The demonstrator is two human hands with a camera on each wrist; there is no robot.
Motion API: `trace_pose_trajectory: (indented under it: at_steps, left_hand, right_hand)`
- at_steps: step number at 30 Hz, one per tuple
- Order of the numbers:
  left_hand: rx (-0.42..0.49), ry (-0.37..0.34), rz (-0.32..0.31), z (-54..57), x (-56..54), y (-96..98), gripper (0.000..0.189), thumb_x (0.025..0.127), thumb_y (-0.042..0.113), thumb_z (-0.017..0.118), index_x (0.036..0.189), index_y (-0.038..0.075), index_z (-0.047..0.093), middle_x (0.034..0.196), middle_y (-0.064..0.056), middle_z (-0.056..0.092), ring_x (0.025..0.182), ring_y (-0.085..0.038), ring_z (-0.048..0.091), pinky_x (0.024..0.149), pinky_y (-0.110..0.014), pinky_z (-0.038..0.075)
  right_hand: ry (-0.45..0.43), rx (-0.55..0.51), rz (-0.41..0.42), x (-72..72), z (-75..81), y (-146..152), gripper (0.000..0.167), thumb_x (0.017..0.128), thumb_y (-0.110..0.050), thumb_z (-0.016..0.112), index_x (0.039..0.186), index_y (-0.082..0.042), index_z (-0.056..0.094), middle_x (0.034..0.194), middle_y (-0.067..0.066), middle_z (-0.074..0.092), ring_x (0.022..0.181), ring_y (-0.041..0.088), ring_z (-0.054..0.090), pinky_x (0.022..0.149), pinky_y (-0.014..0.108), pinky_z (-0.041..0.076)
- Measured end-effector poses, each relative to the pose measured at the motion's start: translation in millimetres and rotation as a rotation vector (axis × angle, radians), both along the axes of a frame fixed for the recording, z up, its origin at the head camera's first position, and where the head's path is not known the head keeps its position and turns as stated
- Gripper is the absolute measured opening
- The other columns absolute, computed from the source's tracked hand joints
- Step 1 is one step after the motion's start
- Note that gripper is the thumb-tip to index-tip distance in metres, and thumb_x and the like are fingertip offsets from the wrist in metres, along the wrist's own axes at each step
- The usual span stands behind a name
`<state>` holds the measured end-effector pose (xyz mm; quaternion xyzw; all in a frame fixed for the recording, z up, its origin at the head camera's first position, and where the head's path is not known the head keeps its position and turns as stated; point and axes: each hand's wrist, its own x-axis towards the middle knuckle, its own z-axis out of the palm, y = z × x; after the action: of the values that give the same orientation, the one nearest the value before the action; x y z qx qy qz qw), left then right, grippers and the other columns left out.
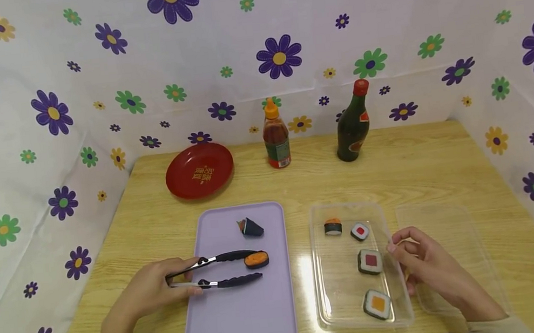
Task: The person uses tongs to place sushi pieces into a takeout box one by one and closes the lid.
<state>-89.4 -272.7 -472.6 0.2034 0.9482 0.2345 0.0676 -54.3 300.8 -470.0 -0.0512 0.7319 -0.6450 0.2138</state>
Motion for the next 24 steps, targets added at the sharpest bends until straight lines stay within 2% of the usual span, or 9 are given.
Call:
trace_pose_trajectory:
  at_steps: [8,13,20,24]
  left_hand:
    - [-0.009,0.052,0.003,-1.8,0.8,0.1,0.062,0.078,0.069,0.08,0.126,0.031,0.078,0.101,0.015,0.077,0.079,-0.002,0.061,0.074,-0.025,0.055]
    - [0.011,0.066,-0.027,-0.4,1.8,1.0,0.059,0.08,0.067,0.079,0.126,0.029,0.078,0.098,0.015,0.076,0.079,-0.002,0.061,0.074,-0.025,0.055]
    - [0.075,0.091,-0.046,7.7,2.5,6.6,0.057,0.082,0.062,0.081,0.128,0.028,0.078,0.082,0.021,0.06,0.071,0.001,0.052,0.063,-0.018,0.042]
    - [0.115,0.157,-0.085,18.1,-0.4,14.1,0.055,0.082,0.055,0.085,0.127,0.026,0.078,0.082,0.022,0.06,0.067,0.002,0.049,0.059,-0.017,0.037]
  right_hand:
    - [-0.004,-0.002,-0.01,0.0,0.2,-1,0.014,0.114,-0.012,0.043,0.127,-0.013,0.048,0.094,-0.007,0.064,0.059,0.017,0.057,0.05,0.036,0.056]
    - [-0.008,0.017,-0.022,0.6,0.6,-1,0.014,0.114,-0.013,0.043,0.127,-0.013,0.047,0.096,-0.006,0.065,0.06,0.018,0.057,0.051,0.037,0.056]
    - [0.01,0.014,-0.02,1.4,-0.8,-1,0.014,0.114,-0.012,0.042,0.127,-0.013,0.048,0.093,-0.007,0.063,0.061,0.018,0.057,0.051,0.037,0.056]
    - [0.018,0.016,-0.016,0.9,-1.1,-1,0.014,0.114,-0.012,0.042,0.127,-0.012,0.047,0.091,-0.008,0.062,0.061,0.018,0.056,0.051,0.036,0.055]
